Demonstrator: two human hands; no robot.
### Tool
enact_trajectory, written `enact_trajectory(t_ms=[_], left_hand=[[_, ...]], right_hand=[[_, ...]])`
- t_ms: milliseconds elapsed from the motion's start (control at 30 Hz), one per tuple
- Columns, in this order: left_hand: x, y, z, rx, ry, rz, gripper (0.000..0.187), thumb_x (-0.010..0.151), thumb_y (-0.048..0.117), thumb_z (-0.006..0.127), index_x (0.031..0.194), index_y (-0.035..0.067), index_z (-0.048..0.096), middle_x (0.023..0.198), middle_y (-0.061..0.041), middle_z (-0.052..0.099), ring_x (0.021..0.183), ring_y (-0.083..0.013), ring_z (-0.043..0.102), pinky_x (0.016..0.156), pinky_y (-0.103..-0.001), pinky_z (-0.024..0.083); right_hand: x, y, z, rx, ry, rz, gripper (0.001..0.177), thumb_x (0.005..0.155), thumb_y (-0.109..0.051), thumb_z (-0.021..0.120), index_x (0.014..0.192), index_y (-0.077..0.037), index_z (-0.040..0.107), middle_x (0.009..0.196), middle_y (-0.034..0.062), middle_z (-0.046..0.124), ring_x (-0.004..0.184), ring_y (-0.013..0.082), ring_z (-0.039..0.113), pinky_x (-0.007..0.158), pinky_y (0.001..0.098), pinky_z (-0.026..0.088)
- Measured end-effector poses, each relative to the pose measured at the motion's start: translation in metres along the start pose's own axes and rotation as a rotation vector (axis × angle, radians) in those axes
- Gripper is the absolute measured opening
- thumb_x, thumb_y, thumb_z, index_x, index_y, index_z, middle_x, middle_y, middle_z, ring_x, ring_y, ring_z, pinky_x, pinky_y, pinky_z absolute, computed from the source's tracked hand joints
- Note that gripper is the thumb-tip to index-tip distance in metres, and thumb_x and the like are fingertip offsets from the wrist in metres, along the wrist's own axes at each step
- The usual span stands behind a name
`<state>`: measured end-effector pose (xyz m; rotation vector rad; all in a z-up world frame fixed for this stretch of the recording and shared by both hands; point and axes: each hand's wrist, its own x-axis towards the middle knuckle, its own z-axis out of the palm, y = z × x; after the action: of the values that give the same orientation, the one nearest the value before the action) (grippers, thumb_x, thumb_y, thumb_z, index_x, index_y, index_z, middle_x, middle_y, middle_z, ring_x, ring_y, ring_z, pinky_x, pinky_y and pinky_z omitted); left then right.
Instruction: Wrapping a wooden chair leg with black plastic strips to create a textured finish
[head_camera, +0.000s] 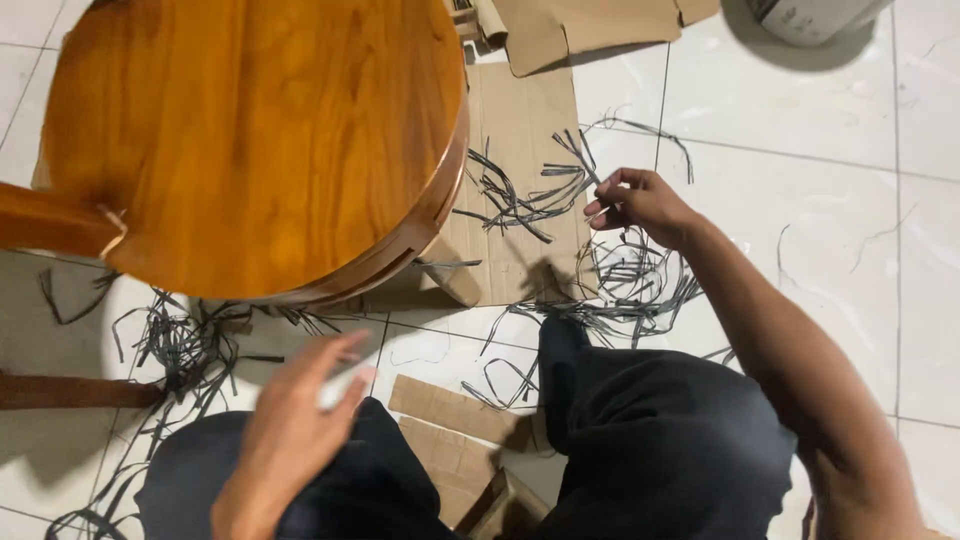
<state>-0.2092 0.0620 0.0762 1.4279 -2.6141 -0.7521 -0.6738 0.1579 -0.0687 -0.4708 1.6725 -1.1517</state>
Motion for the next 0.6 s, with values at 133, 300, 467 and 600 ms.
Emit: enact_trajectory(t_ms=[133,300,467,600], left_hand=[[0.000,0.000,0.015,0.046,-0.227,0.233,0.039,0.092,0.028,0.062,0.128,0.013,0.064,0.117,-0.002,0.073,0.092,-0.0223,0.074,0.082,-0.041,0.059],[0.014,-0.011,0.030,0.123,-0.222,0.366,0.037,0.092,0.029,0.063,0.122,0.007,0.066,0.122,-0.008,0.072,0.101,-0.0300,0.072,0.090,-0.045,0.055],[0.043,0.000,0.035,0.153,-0.396,0.419,0.036,0.098,0.022,0.056,0.127,0.003,0.062,0.110,-0.018,0.070,0.105,-0.0412,0.070,0.087,-0.053,0.054],[0.050,0.007,0.040,0.171,-0.369,0.453,0.037,0.095,0.022,0.059,0.126,0.002,0.063,0.105,-0.018,0.070,0.100,-0.0409,0.071,0.084,-0.053,0.054]], right_hand=[[-0.029,-0.064,0.033,-0.152,-0.186,0.002,0.017,0.108,-0.013,0.047,0.110,0.002,0.055,0.098,0.0183,0.068,0.081,0.0268,0.068,0.078,0.0399,0.062],[-0.031,-0.107,0.073,-0.380,-0.250,-0.014,0.019,0.109,-0.014,0.048,0.103,0.001,0.057,0.093,0.0160,0.072,0.079,0.0237,0.067,0.076,0.0373,0.060],[0.018,-0.081,0.095,-0.166,-0.081,-0.193,0.012,0.103,-0.015,0.058,0.105,-0.004,0.061,0.076,0.0165,0.071,0.048,0.0136,0.056,0.051,0.0259,0.054],[0.036,-0.058,0.103,-0.227,-0.099,-0.166,0.013,0.103,-0.017,0.058,0.104,-0.004,0.063,0.074,0.0165,0.071,0.045,0.0118,0.053,0.047,0.0252,0.052]])
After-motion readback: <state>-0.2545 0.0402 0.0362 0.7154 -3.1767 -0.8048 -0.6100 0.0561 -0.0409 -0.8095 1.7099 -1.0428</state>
